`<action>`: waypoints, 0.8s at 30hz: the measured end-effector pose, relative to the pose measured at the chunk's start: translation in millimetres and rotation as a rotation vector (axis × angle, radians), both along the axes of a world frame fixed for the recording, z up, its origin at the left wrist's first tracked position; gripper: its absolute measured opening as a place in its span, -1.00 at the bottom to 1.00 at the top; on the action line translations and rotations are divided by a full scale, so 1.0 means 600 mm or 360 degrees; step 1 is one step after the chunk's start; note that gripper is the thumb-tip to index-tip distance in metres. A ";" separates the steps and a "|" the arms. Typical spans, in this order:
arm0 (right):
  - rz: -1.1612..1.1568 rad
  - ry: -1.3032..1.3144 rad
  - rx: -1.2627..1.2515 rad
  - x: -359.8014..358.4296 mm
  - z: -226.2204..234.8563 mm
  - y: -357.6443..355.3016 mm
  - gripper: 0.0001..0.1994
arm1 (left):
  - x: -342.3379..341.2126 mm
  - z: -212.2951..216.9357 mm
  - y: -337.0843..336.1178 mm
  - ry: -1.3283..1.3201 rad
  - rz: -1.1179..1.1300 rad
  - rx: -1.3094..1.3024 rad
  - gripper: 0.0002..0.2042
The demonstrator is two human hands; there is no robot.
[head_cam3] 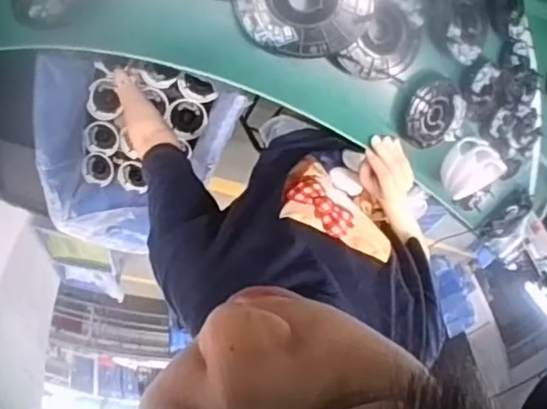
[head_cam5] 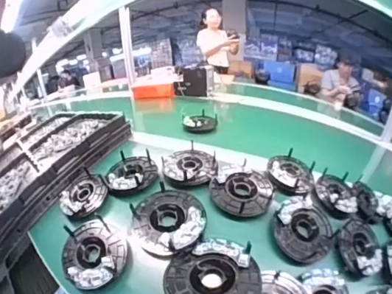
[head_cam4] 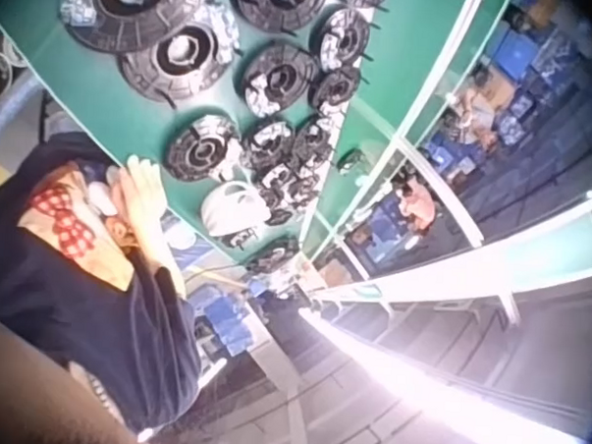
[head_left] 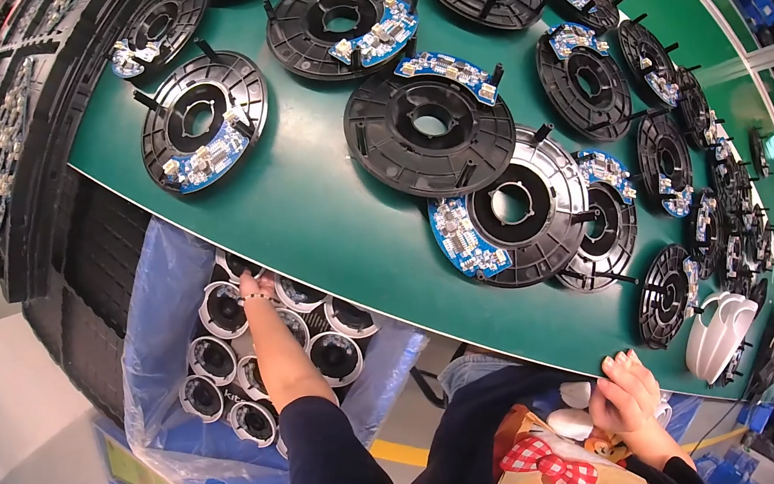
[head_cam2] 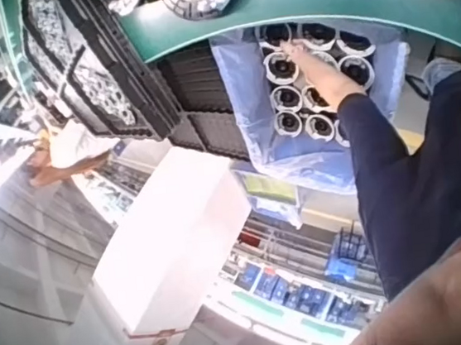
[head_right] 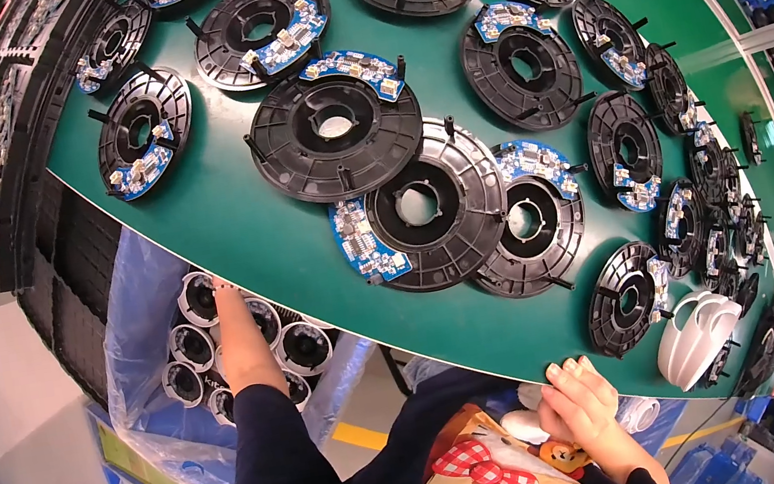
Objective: Assembling circular electronic modules into white plastic housings and organizing them into a storage bin on a factory assembly line.
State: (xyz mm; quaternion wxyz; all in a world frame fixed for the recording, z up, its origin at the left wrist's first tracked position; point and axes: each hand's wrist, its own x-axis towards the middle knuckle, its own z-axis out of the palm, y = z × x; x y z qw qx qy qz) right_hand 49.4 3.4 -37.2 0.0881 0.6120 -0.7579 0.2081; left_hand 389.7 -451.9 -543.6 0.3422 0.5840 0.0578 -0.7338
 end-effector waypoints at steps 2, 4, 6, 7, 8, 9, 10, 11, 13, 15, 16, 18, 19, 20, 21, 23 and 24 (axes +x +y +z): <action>-0.0018 0.0033 0.0050 -0.001 -0.001 -0.001 -0.80 | -0.028 -0.023 0.011 -0.0011 0.0015 -0.0089 -0.69; -0.0022 0.0027 0.0054 -0.001 0.002 -0.001 -0.80 | -0.016 -0.024 -0.005 -0.0137 0.0075 -0.0111 -0.70; 0.0019 0.0011 0.0056 -0.002 0.003 -0.002 -0.82 | -0.008 -0.005 -0.011 -0.0177 -0.0024 -0.0350 -0.75; 0.0048 0.0015 0.0065 -0.002 0.003 -0.006 -0.83 | -0.044 0.010 -0.011 -0.0149 -0.0061 -0.0343 -0.75; 0.0060 0.0020 0.0071 0.001 0.007 -0.008 -0.84 | -0.017 0.035 -0.008 -0.0152 -0.0079 -0.0340 -0.75; 0.0033 0.0029 0.0092 -0.001 0.010 -0.009 -0.84 | 0.008 0.033 0.050 -0.0113 -0.0136 -0.0325 -0.75; 0.0049 0.0001 0.0051 -0.004 0.011 -0.011 -0.84 | 0.068 0.063 0.038 -0.0115 -0.0165 -0.0357 -0.74; 0.0057 -0.0002 0.0013 -0.008 0.014 -0.012 -0.84 | 0.146 0.073 0.061 -0.0092 -0.0199 -0.0388 -0.74; 0.0058 -0.0056 -0.0060 -0.013 0.006 -0.011 -0.83 | 0.180 0.118 0.038 -0.0038 -0.0268 -0.0442 -0.73; 0.0050 -0.0091 -0.0087 -0.011 0.004 -0.006 -0.83 | -0.056 0.176 0.018 0.0069 -0.0367 -0.0468 -0.73; 0.0083 -0.0083 -0.0195 -0.009 0.000 -0.001 -0.84 | -0.014 0.194 -0.002 -0.0224 -0.0309 -0.0372 -0.65; 0.0033 -0.0048 -0.0216 -0.016 -0.003 0.027 -0.86 | -0.058 0.208 0.070 -0.0833 -0.1237 -0.1245 -0.44; 0.0060 -0.0023 -0.0243 -0.018 0.000 0.041 -0.83 | -0.089 0.250 0.068 -0.1536 -0.1676 -0.1507 -0.43; 0.0086 -0.0068 -0.0268 -0.025 -0.005 0.059 -0.81 | -0.159 0.339 0.111 -0.1719 -0.1889 -0.1361 -0.45; 0.0262 -0.0327 -0.0334 -0.024 -0.015 0.031 -0.82 | -0.126 0.393 0.108 -0.1754 -0.1866 -0.1365 -0.45; 0.0569 -0.0405 -0.0480 -0.014 -0.020 0.032 -0.79 | -0.156 0.483 0.114 -0.1895 -0.1762 -0.1639 -0.49; 0.0695 -0.0414 -0.0547 -0.012 0.004 0.047 -0.78 | -0.181 0.517 0.117 -0.1948 -0.1707 -0.1786 -0.50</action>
